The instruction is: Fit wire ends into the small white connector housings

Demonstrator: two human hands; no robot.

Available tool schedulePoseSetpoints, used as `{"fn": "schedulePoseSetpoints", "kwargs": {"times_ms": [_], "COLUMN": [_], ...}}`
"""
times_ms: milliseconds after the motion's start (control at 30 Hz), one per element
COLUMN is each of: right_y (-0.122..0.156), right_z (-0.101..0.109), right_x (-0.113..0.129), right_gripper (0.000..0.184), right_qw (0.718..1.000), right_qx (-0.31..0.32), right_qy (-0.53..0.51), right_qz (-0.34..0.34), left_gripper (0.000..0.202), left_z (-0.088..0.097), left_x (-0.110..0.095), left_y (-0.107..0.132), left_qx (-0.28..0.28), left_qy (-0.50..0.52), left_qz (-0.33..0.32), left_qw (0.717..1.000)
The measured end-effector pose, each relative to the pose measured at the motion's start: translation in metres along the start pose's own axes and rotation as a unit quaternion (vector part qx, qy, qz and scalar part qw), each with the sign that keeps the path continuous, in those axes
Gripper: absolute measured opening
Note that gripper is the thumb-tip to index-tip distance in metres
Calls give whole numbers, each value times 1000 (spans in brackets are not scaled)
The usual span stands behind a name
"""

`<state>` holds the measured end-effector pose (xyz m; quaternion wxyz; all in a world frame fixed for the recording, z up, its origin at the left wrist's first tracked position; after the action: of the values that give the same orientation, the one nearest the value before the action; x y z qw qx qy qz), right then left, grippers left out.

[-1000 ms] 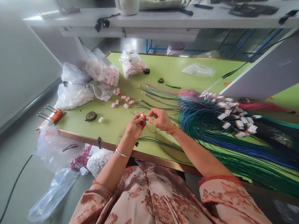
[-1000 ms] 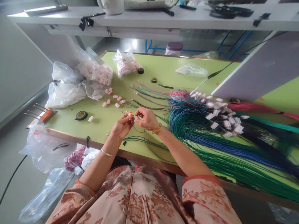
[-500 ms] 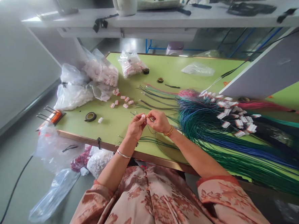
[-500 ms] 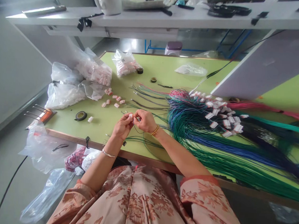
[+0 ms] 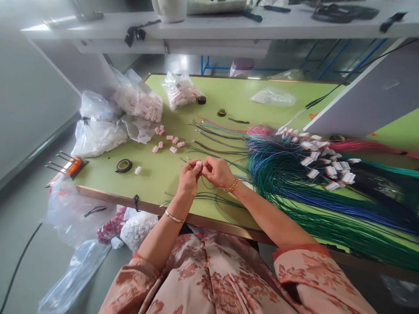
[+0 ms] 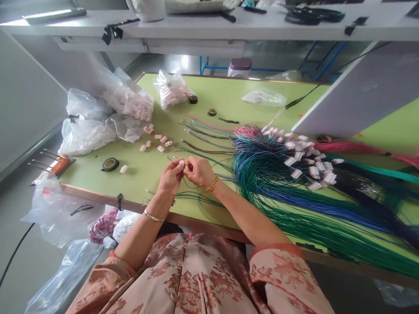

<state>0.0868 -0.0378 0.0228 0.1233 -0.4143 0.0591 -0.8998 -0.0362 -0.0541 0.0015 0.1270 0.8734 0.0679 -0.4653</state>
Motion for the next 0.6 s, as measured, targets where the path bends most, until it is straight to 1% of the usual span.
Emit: {"fn": "schedulePoseSetpoints", "kwargs": {"times_ms": [67,167,267,333,400,467,500,533,600], "right_y": [1,3,-3,-17,-38,-65,-78,-90,-108], "right_z": [-1,0,10,22,35,47,50,51,47], "right_x": [-2,-6,-9,-10,-15,-25,-32,-40,-57], "right_gripper": [18,19,20,21,21,18,16,13,12], "right_qw": [1000,999,994,993,996,998,995,988,963], "right_qx": [-4,8,28,45,43,7,-6,-6,16], "right_qy": [1,-47,-101,-102,-70,2,53,105,191], "right_qz": [-11,-23,-34,-30,-30,-57,-83,-117,-189], "left_gripper": [23,23,21,19,17,17,18,18,19], "left_z": [-2,-5,-9,-12,-15,-17,-18,-18,-17], "left_x": [2,-1,-6,-8,-8,-6,-5,-3,0], "left_y": [1,0,-7,-13,-20,-26,-28,-30,-33], "left_qx": [-2,24,50,59,67,74,76,75,70], "left_qy": [-12,-10,5,13,18,21,21,21,23], "left_qz": [-8,-1,11,14,15,19,23,27,35], "left_qw": [1000,1000,999,998,997,997,997,997,997]}}
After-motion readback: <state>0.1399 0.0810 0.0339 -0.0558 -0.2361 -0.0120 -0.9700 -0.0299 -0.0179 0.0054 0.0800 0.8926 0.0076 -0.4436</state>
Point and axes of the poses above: each hand's wrist, its own y-axis away from the middle knuckle, its own z-axis out of the back of the hand, x = y × z, the point moved 2 cm from there along -y, towards the middle knuckle, and after that the axes turned 11 degrees about -z, right-handed, at the moved point
